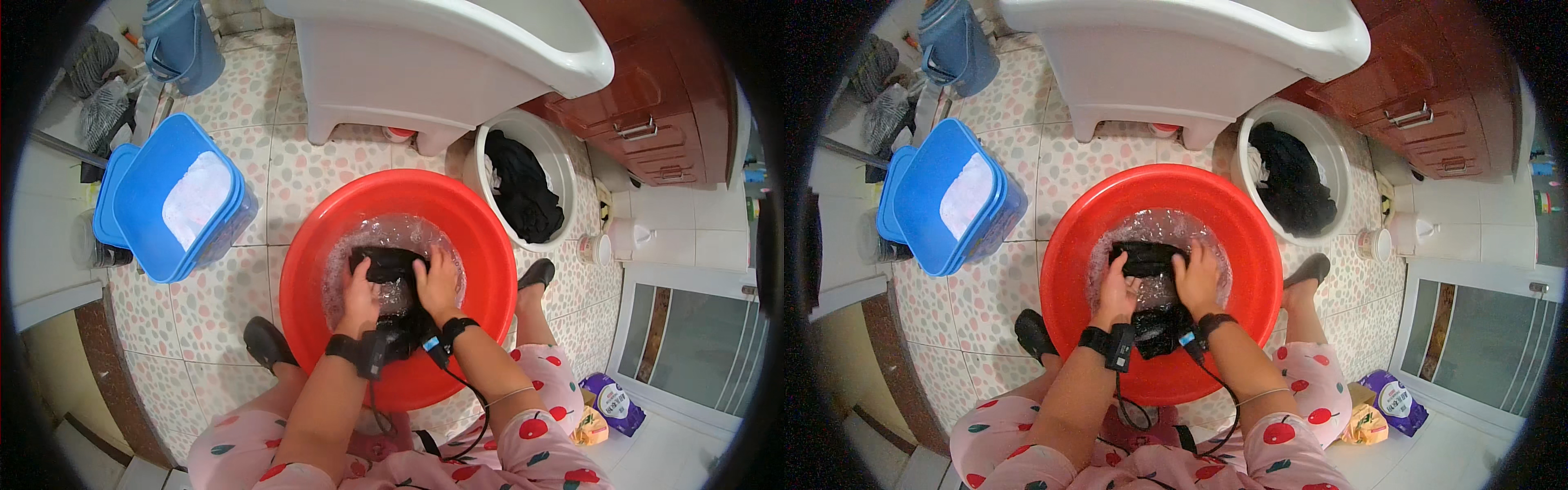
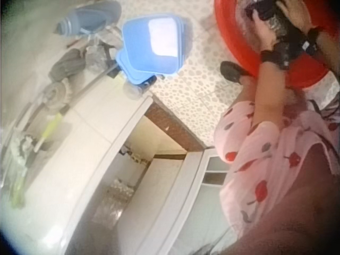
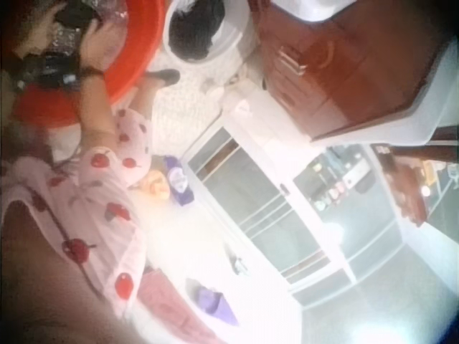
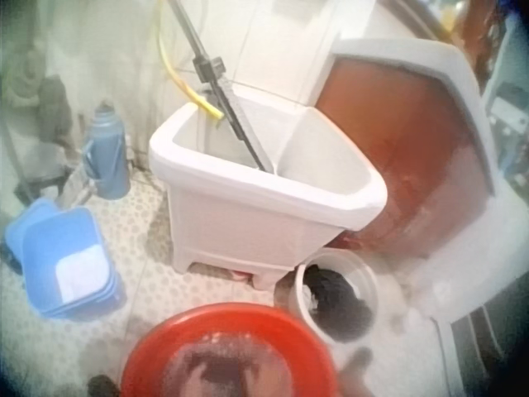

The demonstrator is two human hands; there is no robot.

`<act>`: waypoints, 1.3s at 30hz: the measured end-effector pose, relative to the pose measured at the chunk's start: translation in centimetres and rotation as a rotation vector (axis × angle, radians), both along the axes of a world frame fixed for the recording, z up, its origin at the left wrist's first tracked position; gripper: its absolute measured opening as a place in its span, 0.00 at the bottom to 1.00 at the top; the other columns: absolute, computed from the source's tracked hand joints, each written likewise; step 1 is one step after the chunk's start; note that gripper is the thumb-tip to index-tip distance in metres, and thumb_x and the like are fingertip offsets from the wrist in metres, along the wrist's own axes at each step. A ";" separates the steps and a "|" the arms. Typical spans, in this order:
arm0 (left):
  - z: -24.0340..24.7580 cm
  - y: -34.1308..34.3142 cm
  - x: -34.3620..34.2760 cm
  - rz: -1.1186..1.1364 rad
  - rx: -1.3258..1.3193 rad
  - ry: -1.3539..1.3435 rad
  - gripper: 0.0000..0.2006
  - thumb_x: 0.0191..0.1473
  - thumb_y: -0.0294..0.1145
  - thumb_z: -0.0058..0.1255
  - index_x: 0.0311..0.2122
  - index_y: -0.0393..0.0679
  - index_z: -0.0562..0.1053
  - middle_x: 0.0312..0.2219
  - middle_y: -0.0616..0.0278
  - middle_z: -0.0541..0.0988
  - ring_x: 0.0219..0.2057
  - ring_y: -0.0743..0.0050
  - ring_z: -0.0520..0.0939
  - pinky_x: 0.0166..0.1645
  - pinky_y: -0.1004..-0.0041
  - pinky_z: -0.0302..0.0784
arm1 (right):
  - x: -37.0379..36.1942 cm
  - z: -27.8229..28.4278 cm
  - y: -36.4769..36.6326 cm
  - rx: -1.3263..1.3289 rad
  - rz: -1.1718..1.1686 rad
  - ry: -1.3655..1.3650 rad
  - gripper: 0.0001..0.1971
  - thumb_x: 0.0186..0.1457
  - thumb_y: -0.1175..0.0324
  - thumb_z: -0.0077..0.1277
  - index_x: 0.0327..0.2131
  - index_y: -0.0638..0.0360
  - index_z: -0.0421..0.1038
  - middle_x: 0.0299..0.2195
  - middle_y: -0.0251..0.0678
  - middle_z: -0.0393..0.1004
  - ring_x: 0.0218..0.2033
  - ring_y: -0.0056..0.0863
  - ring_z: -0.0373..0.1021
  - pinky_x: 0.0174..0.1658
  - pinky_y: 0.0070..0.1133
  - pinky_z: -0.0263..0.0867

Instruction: The person washes black clothes by hand in a red basin, adds detergent powder from a blue bin, and continues scrubbing and squeezing the garments in the soapy water.

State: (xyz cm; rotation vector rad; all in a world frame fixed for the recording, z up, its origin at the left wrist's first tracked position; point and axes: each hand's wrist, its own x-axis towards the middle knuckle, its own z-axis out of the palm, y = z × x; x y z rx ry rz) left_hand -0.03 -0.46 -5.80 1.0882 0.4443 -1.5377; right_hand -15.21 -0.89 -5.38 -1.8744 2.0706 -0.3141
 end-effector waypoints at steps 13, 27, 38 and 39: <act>-3.4 2.7 2.2 -0.259 0.428 -0.162 0.17 0.46 0.34 0.57 0.42 0.42 0.71 0.33 0.63 0.75 0.31 0.69 0.77 0.33 0.70 0.73 | 3.1 -4.1 2.3 0.553 0.227 0.035 0.42 0.41 0.81 0.47 0.61 0.45 0.44 0.58 0.56 0.43 0.50 0.58 0.59 0.52 0.35 0.60; 0.4 2.9 1.0 -0.559 0.119 0.326 0.13 0.48 0.41 0.56 0.34 0.44 0.73 0.27 0.61 0.77 0.26 0.65 0.77 0.33 0.68 0.75 | 1.4 6.6 4.2 0.720 0.256 -0.820 0.18 0.52 0.60 0.53 0.40 0.66 0.70 0.32 0.44 0.74 0.32 0.30 0.69 0.37 0.26 0.64; 1.7 3.7 -3.3 -0.377 0.316 0.096 0.13 0.54 0.38 0.44 0.40 0.39 0.71 0.34 0.59 0.75 0.36 0.63 0.76 0.41 0.66 0.72 | 3.6 4.3 1.3 0.218 0.108 -0.069 0.18 0.57 0.59 0.41 0.24 0.63 0.72 0.22 0.52 0.72 0.26 0.53 0.69 0.31 0.39 0.65; 1.7 3.2 -3.1 -0.377 0.317 0.094 0.13 0.54 0.38 0.44 0.40 0.39 0.71 0.34 0.59 0.75 0.36 0.63 0.76 0.41 0.66 0.72 | 3.2 4.0 0.9 0.250 0.123 -0.016 0.19 0.57 0.56 0.39 0.25 0.62 0.72 0.23 0.52 0.72 0.27 0.53 0.69 0.32 0.40 0.65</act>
